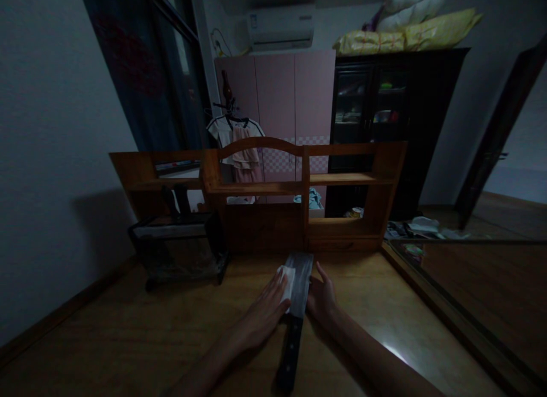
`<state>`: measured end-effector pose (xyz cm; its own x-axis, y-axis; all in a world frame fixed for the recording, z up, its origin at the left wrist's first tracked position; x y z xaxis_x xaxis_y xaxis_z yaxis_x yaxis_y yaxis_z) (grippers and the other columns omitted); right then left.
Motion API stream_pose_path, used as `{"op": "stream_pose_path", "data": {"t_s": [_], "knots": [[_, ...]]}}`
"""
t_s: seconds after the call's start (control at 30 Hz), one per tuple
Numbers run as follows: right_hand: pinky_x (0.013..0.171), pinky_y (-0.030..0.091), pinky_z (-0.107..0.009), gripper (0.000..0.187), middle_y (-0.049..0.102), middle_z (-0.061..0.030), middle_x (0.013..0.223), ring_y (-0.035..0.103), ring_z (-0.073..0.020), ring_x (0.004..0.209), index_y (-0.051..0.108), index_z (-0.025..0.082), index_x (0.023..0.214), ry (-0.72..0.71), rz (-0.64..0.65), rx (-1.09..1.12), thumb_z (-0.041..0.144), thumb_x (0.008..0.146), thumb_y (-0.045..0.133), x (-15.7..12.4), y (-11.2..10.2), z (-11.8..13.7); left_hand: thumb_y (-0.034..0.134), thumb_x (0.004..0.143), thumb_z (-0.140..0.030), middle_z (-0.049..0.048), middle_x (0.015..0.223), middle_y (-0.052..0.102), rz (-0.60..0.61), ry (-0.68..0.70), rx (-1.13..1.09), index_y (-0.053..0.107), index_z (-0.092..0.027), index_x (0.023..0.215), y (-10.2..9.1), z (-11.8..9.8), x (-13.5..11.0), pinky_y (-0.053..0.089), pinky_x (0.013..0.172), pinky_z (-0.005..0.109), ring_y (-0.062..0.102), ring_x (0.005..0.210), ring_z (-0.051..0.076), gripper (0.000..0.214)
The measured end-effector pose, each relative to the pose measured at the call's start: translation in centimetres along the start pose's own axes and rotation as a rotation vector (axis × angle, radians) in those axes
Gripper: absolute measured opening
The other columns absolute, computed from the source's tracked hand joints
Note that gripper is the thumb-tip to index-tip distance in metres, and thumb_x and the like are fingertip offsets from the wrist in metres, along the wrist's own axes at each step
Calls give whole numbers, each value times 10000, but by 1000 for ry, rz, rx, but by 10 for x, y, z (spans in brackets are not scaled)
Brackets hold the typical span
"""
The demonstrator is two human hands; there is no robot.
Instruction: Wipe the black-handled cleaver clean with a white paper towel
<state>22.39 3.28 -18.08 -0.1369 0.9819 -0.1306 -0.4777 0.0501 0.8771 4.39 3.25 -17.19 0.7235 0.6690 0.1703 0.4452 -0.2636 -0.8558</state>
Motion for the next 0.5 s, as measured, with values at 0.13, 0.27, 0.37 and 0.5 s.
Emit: {"op": "stream_pose_path", "data": {"t_s": [0.13,0.27,0.37,0.5], "knots": [[739,557,-439,427,718,-151,792,698,-308,839,659,94,895,-1,-6,2,499,886,522,0,0,0,200,1012,-491,25,1598,-87,-16,15,-12,-36,-276,1532,0,3,-2,129,1206,465,-32,1473,223,610],[739,557,-427,425,721,-145,783,699,-303,840,661,107,860,8,-2,-10,513,875,537,0,-1,0,205,1015,-480,19,1597,-96,-27,26,-20,-35,-292,1531,1,6,-3,125,1206,465,-37,1472,220,599],[736,557,-416,422,720,-138,775,698,-300,847,660,118,827,7,11,-1,522,869,546,0,-2,0,204,1014,-485,14,1600,-91,-26,4,-36,-26,-294,1532,1,6,-3,109,1209,460,-40,1473,215,598],[732,556,-404,413,722,-138,771,698,-294,842,667,107,839,3,2,10,499,877,543,0,-2,0,207,1009,-502,13,1603,-79,-22,-15,-61,-26,-293,1533,-1,3,-3,103,1210,456,-33,1475,214,610]]}}
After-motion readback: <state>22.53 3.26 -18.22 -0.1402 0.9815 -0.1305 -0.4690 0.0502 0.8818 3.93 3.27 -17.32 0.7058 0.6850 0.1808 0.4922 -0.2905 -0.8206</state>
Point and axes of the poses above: each hand's wrist, its own x-axis towards the middle knuckle, its own y-axis out of the palm, z = x × y, the point moved 2 cm from there along x, towards the middle knuckle
